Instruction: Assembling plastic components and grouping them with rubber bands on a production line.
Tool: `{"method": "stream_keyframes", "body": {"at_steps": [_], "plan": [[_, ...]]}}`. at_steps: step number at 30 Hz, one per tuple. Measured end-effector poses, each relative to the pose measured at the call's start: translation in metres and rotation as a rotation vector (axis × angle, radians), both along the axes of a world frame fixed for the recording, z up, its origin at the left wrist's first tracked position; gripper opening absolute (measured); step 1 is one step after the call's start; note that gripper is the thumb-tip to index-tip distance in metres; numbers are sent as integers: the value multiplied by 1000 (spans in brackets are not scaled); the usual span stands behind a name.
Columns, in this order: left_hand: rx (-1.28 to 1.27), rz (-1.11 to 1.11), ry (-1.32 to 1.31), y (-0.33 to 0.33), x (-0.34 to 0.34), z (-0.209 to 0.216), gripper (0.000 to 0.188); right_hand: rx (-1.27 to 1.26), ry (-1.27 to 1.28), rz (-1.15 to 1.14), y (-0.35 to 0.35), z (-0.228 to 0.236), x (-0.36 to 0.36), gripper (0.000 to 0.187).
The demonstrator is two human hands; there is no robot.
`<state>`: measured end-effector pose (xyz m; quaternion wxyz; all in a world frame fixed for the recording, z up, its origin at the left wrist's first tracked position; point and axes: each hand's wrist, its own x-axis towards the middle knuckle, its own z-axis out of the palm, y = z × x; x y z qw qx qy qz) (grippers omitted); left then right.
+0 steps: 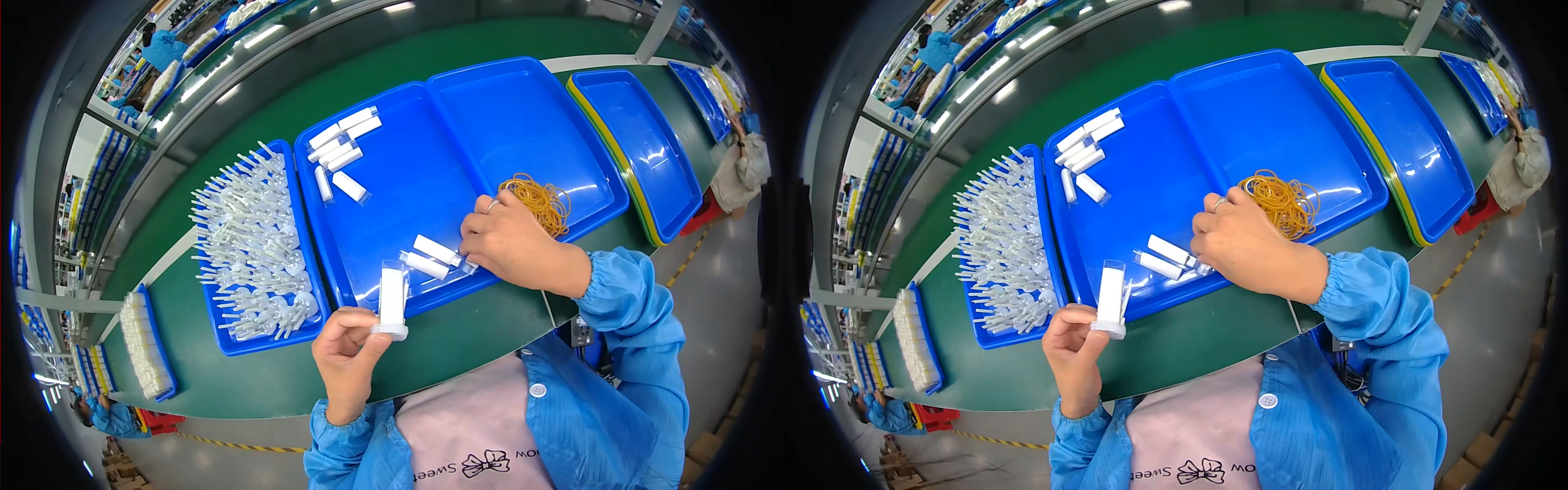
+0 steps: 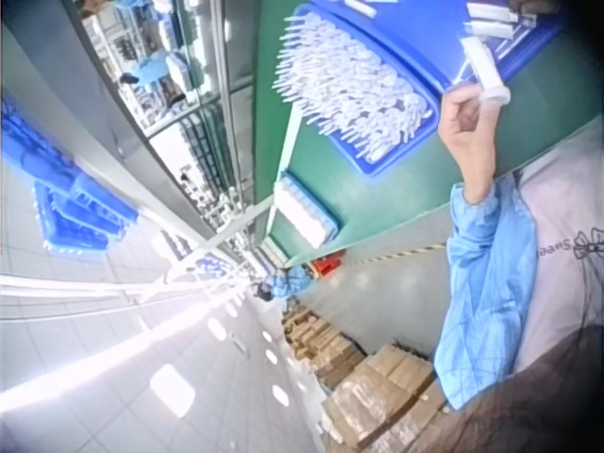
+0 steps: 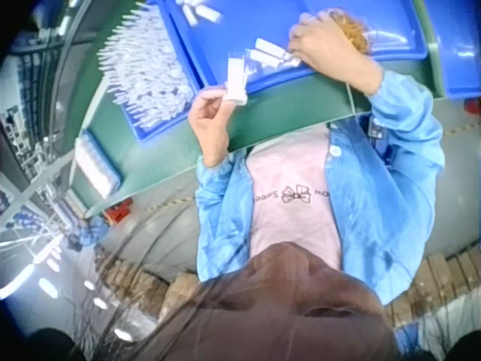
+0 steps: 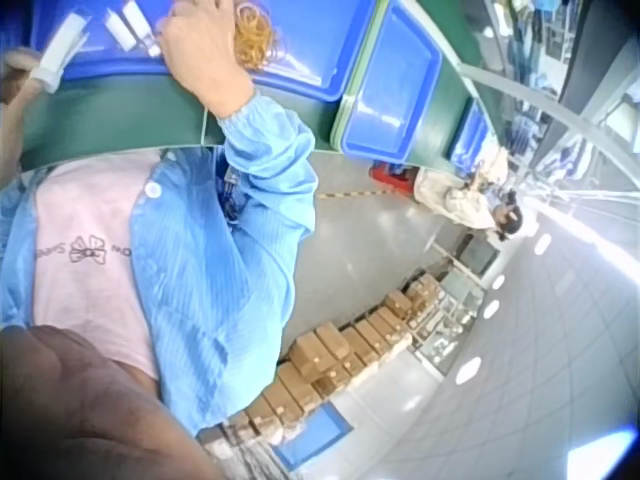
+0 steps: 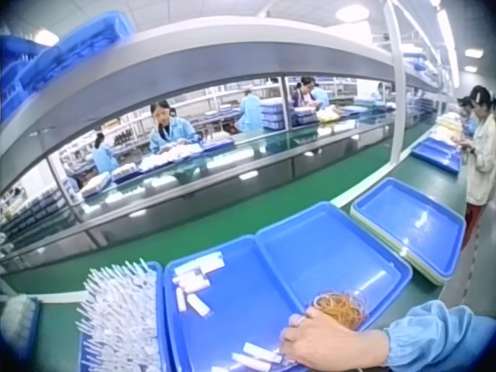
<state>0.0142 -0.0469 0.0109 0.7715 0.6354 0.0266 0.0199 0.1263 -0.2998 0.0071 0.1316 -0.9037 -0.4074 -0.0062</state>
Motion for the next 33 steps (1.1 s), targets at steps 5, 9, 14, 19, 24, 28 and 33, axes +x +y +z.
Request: {"method": "stream_keyframes", "body": {"at_steps": [5, 9, 14, 19, 24, 28, 33], "plan": [[2, 11, 36, 6, -5, -1, 15, -84, 84, 177, 7, 5, 6, 8], [19, 7, 33, 7, -4, -2, 15, -149, 331, 232, 1, 15, 10, 8], [0, 16, 23, 11, -2, -1, 16, -151, 428, 287, -7, 21, 13, 17], [6, -6, 24, 10, -1, 3, 16, -141, 30, 263, -7, 23, 12, 18], [-5, -35, 38, 10, 0, 3, 17, -290, 95, 317, 1, 30, 19, 23], [-15, -61, 24, 13, 0, 3, 17, -342, 173, 377, 1, 32, 23, 23], [-16, -32, 34, 18, -2, 4, 17, -528, 185, 388, 12, 45, 22, 15]]}}
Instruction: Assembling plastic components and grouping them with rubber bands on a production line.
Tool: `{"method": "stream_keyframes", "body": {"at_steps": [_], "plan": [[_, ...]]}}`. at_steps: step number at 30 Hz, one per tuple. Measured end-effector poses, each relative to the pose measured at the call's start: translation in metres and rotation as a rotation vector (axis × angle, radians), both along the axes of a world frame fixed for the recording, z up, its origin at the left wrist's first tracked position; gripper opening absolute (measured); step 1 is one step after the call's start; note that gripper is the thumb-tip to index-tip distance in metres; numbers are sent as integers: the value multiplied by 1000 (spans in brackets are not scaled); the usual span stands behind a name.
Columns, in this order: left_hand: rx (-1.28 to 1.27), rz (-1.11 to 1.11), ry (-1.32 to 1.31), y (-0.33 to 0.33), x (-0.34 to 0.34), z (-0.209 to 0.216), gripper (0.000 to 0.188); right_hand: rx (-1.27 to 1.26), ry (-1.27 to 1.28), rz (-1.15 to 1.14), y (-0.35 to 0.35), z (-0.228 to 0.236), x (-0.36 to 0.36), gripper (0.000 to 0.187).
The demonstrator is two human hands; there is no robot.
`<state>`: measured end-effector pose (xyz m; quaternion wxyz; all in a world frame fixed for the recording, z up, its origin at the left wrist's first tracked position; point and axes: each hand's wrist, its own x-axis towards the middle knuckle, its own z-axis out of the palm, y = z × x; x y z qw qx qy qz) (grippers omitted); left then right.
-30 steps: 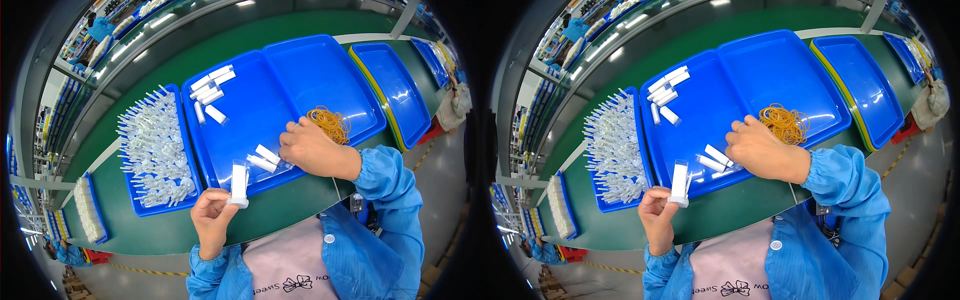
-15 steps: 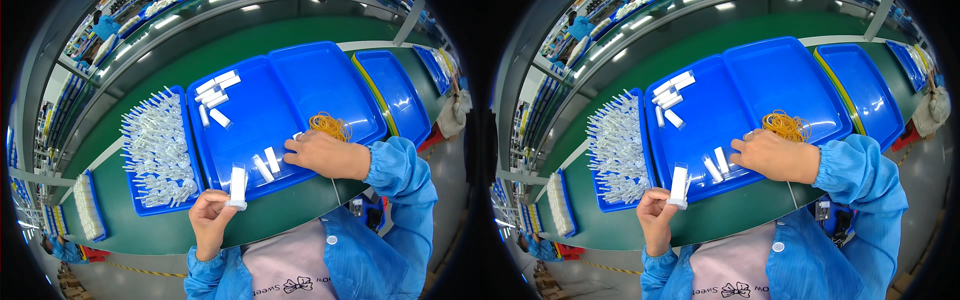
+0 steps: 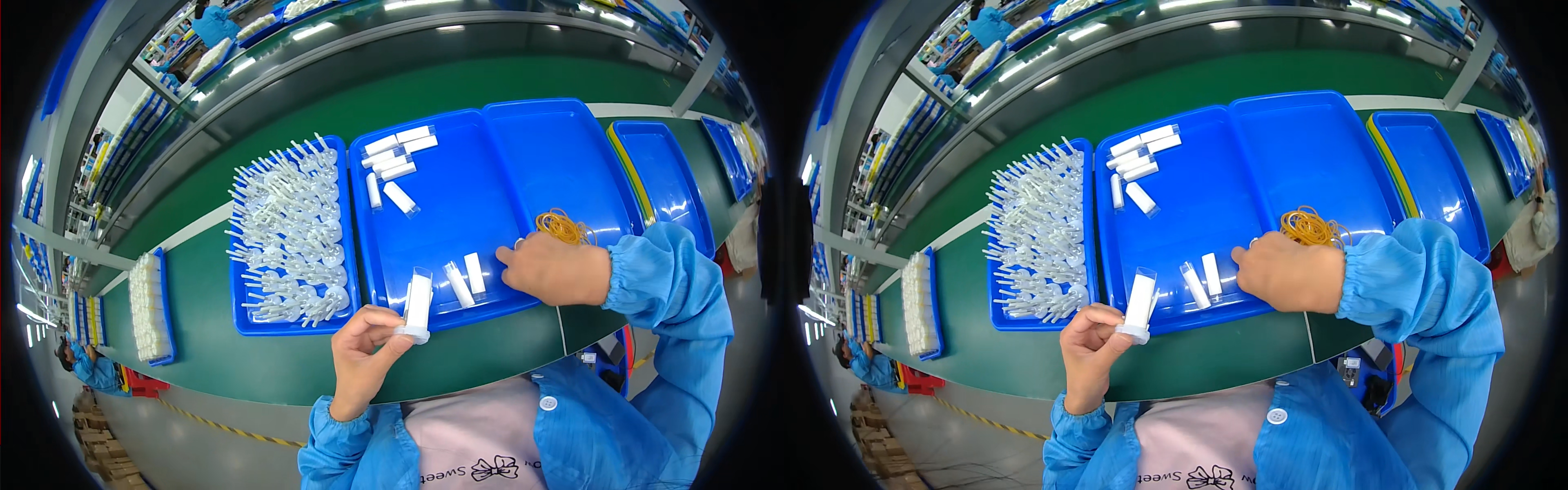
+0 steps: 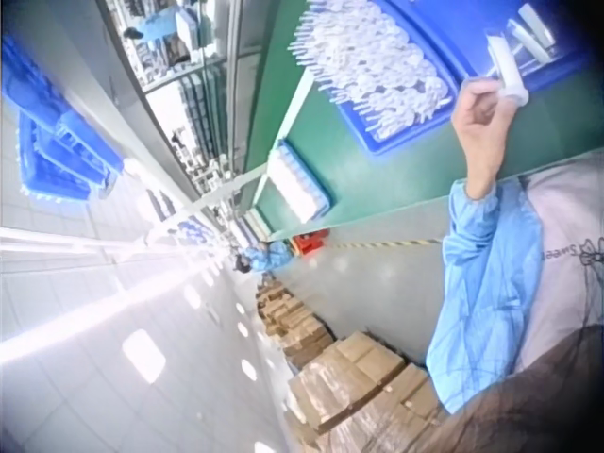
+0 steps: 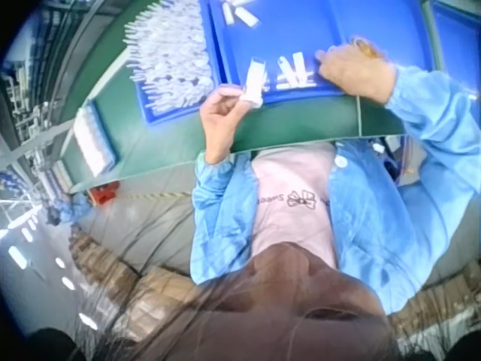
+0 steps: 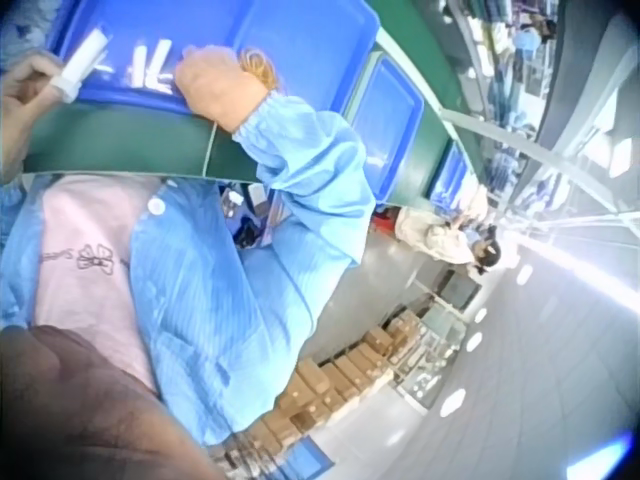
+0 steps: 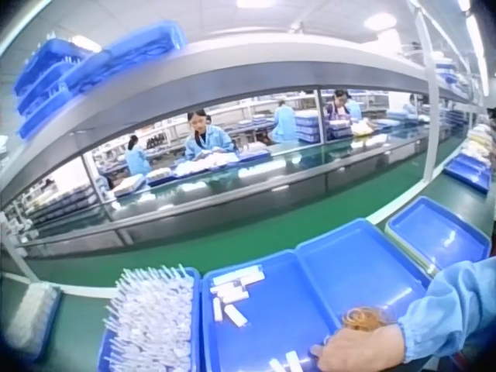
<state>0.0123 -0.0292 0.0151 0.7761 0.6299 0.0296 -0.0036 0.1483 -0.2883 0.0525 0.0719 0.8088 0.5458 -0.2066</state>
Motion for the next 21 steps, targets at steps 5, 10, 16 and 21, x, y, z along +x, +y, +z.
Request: {"method": "stream_keyframes", "body": {"at_steps": [5, 10, 16, 21], "plan": [[37, 6, -40, 4, -2, -4, 17, 89, -90, 23, -4, 4, -7, 15], [228, 7, -160, 2, -4, -4, 17, 285, -152, -94, -16, 12, -12, 28], [274, -57, -217, -8, 5, 1, 16, 272, -190, -173, -23, -9, -21, 40], [395, -30, -274, -16, 2, 9, 13, 690, -199, -277, -19, -8, -1, 25]]}}
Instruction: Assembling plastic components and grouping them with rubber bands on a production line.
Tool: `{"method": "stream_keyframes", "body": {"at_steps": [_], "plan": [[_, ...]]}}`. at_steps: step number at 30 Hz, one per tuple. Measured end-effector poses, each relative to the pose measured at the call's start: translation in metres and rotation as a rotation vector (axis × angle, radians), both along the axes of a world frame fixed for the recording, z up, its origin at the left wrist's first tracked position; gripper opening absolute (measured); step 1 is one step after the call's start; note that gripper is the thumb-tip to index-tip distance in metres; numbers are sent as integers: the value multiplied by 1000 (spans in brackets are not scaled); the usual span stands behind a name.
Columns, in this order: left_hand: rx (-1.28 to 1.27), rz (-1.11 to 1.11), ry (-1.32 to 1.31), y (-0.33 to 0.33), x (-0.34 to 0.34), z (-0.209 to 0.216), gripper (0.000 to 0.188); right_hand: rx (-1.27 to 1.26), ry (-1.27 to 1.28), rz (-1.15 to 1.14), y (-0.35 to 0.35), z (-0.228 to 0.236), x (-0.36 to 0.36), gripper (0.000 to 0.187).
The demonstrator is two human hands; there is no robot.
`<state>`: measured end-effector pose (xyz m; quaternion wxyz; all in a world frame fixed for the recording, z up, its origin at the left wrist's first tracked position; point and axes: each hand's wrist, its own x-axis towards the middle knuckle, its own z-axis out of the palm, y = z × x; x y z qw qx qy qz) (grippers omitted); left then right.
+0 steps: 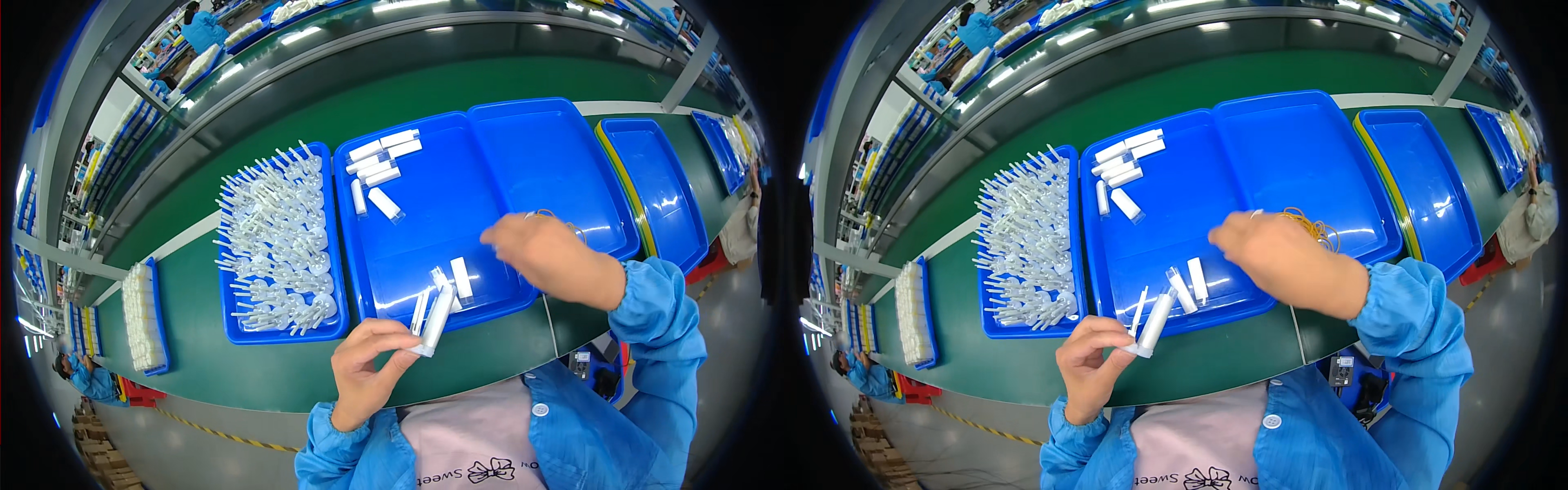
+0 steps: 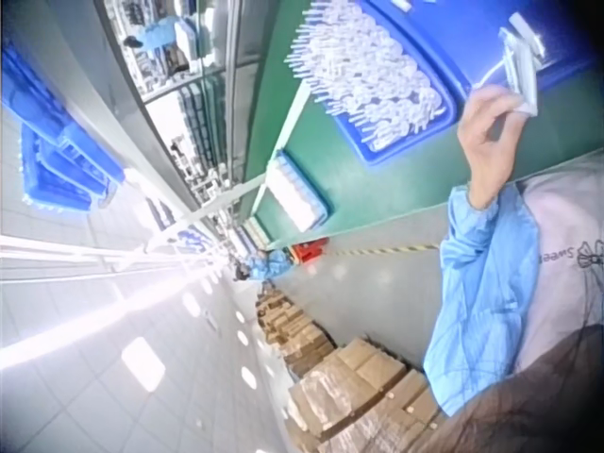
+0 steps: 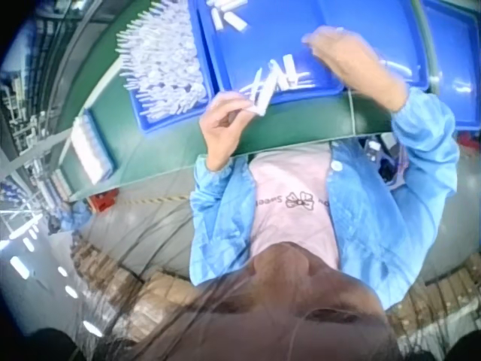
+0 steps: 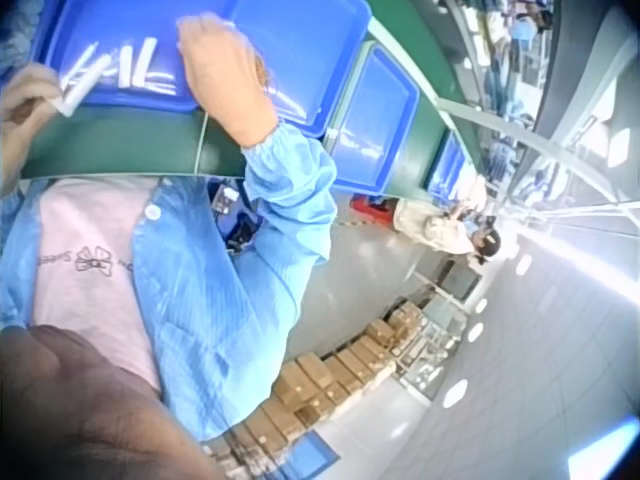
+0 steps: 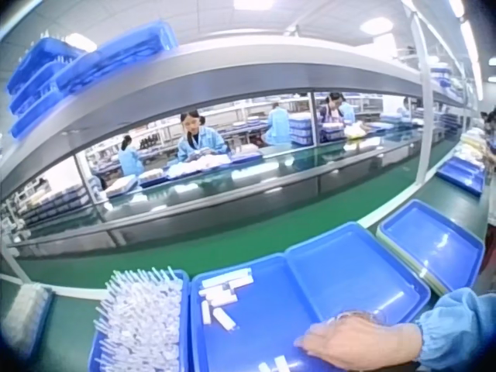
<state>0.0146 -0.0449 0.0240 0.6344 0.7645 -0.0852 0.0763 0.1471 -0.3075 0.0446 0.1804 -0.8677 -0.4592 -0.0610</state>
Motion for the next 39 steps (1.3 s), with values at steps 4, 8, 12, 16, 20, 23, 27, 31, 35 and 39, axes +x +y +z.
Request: {"method": "stream_keyframes", "body": {"at_steps": [4, 8, 12, 16, 20, 23, 27, 31, 35, 39], "plan": [[113, -15, -129, -4, -4, 1, 18, 762, 1005, -167, -4, 12, 3, 25], [137, -36, -201, -15, -3, 5, 22, 1111, 1286, -161, 4, -1, -8, 35], [-56, -30, -76, -28, -4, 9, 18, 1187, 1346, -78, 10, -11, -16, 40], [-195, -70, -7, -29, -4, 2, 15, 1185, 1386, -24, 12, -14, -20, 45], [-406, -106, 56, -30, -5, -6, 15, 1221, 1462, 52, 7, -12, -19, 53], [-525, -144, 73, -30, -6, -12, 16, 1210, 1507, 61, 5, -9, -18, 57], [-579, -160, 87, -29, -7, -13, 16, 1196, 1522, 47, 2, -9, -19, 59], [-582, -179, 109, -29, -6, -12, 17, 1171, 1523, 67, 3, -7, -19, 58], [-539, -174, 154, -27, -6, -9, 17, 1111, 1505, 47, 7, -2, -23, 50], [-116, -159, 47, -21, -3, 5, 12, 862, 1475, 11, 0, 1, -25, 37]]}}
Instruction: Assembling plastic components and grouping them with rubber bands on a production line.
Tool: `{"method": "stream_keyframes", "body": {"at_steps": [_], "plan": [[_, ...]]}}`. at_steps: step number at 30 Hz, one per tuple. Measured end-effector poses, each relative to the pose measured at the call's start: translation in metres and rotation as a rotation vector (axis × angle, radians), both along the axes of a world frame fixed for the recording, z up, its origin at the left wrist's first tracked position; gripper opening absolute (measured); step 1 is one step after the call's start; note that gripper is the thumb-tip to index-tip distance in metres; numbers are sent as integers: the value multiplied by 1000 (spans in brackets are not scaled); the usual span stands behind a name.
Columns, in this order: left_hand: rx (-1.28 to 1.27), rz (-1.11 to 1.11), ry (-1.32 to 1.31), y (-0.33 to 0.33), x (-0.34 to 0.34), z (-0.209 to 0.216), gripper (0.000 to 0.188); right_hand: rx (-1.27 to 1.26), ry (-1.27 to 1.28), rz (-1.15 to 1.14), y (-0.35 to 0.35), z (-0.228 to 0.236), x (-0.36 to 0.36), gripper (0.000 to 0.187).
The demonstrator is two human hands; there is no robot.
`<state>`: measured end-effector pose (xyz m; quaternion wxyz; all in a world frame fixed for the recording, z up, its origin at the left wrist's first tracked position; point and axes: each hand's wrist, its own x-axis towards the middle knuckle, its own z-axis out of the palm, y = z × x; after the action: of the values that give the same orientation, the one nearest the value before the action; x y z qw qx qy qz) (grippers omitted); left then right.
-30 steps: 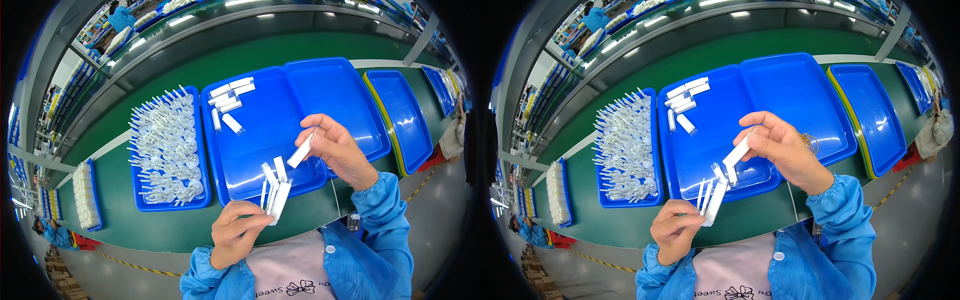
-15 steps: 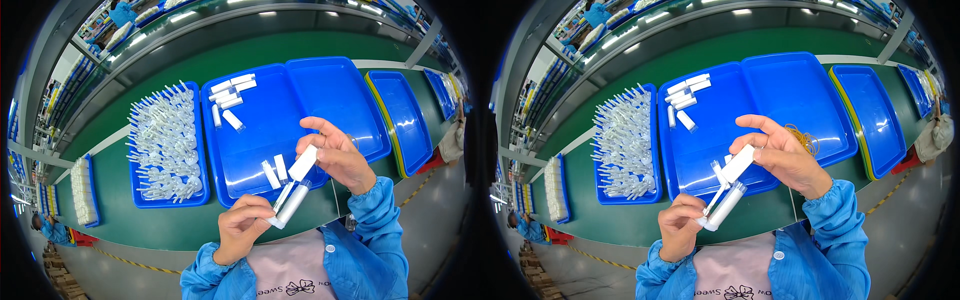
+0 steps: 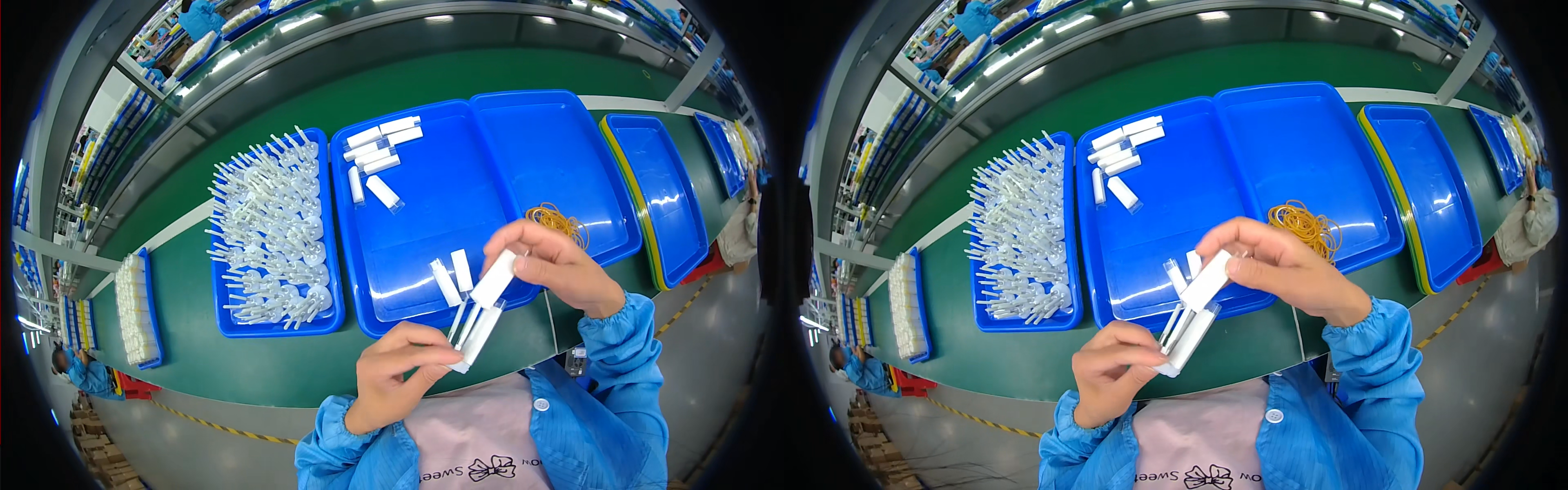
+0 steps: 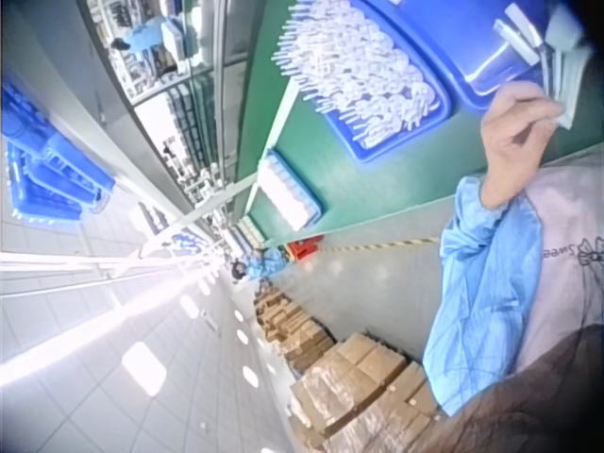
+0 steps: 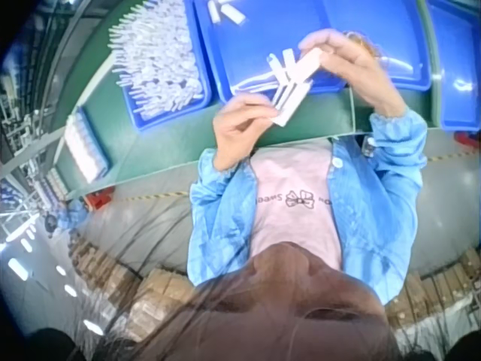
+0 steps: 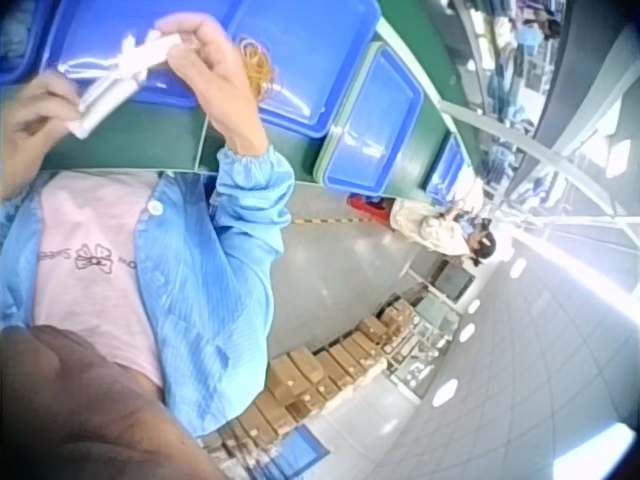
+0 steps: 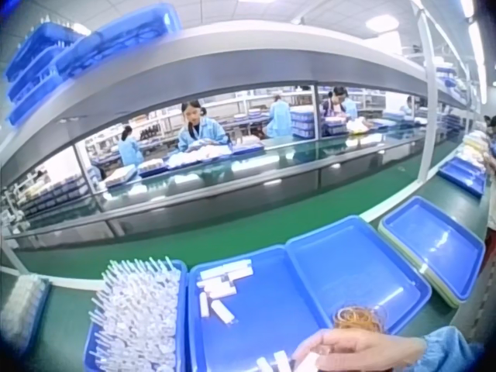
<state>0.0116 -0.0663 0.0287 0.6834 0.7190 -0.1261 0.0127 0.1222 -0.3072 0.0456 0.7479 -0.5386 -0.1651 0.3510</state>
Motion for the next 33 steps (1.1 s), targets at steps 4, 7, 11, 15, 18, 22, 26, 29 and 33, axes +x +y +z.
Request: {"method": "stream_keyframes", "body": {"at_steps": [4, 7, 11, 15, 18, 22, 26, 29, 33], "plan": [[191, -90, -146, 6, 0, 0, 16, -142, -277, 103, -11, -3, 0, 33], [160, -148, -179, 7, -3, -2, 21, -189, -302, 129, -13, 2, -6, 33], [156, -231, -145, 14, -10, 1, 26, -295, -556, 207, -11, 20, -10, 30], [86, -278, -141, 19, -16, 0, 31, -255, -579, 247, -8, 20, -15, 30], [98, -274, -176, 19, -21, 4, 33, -169, -426, 252, -9, 14, -25, 36], [181, -212, -249, 22, -29, 10, 33, -163, -405, 234, -5, 15, -32, 40], [144, -26, -251, 15, -43, 5, 33, -218, -493, 193, 4, 19, -37, 34], [40, 15, -212, 9, -46, -1, 36, -171, -448, 229, 7, 13, -44, 41], [173, 66, -196, 9, -40, -4, 33, -253, -576, 267, 21, 13, -51, 42]]}}
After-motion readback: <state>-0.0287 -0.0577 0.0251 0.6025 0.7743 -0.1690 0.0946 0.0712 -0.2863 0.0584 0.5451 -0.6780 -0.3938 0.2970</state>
